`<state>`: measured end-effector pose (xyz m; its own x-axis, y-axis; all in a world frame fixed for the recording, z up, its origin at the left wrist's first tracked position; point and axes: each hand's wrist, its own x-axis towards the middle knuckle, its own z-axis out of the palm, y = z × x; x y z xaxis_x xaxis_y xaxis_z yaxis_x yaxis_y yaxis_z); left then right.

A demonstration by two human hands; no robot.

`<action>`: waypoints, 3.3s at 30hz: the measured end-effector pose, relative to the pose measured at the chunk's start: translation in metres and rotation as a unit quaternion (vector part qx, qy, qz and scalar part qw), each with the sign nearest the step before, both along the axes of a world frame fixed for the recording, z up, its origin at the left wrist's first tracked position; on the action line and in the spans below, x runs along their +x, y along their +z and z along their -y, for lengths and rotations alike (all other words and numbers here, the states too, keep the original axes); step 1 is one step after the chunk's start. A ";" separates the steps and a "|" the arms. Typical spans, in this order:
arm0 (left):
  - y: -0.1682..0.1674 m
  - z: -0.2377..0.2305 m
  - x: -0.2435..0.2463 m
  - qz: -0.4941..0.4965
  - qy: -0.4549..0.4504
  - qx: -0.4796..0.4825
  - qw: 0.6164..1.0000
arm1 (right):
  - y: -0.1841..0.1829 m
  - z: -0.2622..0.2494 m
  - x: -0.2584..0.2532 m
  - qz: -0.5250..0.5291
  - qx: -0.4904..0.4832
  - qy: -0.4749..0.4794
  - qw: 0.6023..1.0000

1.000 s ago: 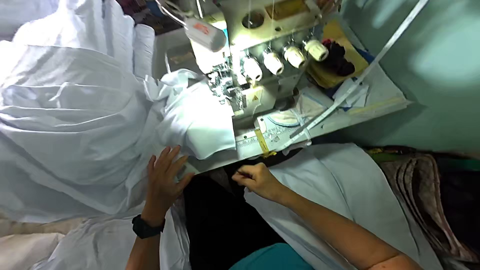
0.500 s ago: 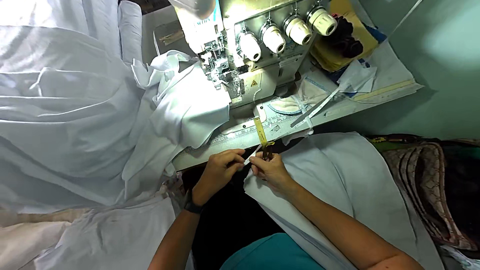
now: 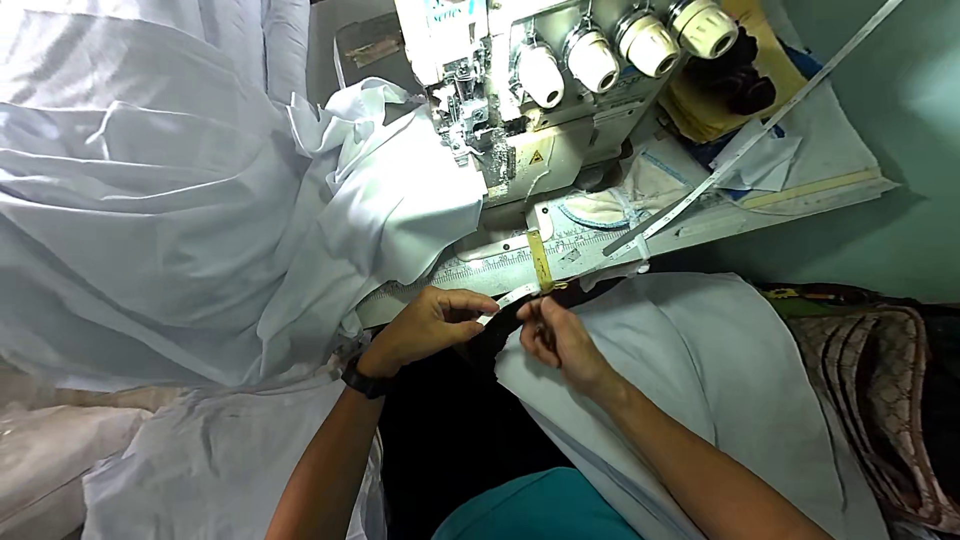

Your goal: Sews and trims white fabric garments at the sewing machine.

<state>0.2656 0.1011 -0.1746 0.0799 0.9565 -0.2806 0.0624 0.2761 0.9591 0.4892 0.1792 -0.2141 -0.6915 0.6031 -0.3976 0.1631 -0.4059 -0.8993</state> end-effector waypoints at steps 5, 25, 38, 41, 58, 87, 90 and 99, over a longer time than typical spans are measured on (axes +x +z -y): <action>0.004 -0.006 -0.008 -0.031 -0.057 0.024 0.998 | 0.012 0.014 -0.006 -0.050 -0.206 0.036 0.977; 0.044 0.002 -0.039 -0.186 -0.067 0.048 0.979 | 0.041 -0.011 -0.033 -0.140 -0.106 0.002 0.984; 0.064 -0.074 -0.038 -0.424 0.091 0.295 0.852 | -0.003 -0.039 -0.107 -0.137 0.378 -0.163 0.901; 0.070 -0.079 -0.040 -0.428 0.090 0.271 0.857 | 0.010 -0.027 -0.092 -0.167 0.268 -0.144 0.938; 0.039 -0.062 -0.033 -0.505 0.136 0.274 0.807 | 0.038 -0.044 -0.105 -0.151 0.380 -0.183 0.894; 0.014 -0.036 -0.003 -0.348 0.425 0.069 0.833 | 0.105 -0.066 -0.135 0.175 0.745 0.033 0.643; 0.000 -0.015 0.001 -0.405 0.433 0.114 0.797 | 0.096 -0.065 -0.144 0.124 0.717 0.043 0.684; -0.031 0.116 0.043 -0.097 0.280 0.265 0.918 | -0.002 -0.023 -0.095 -0.030 0.611 -0.011 0.791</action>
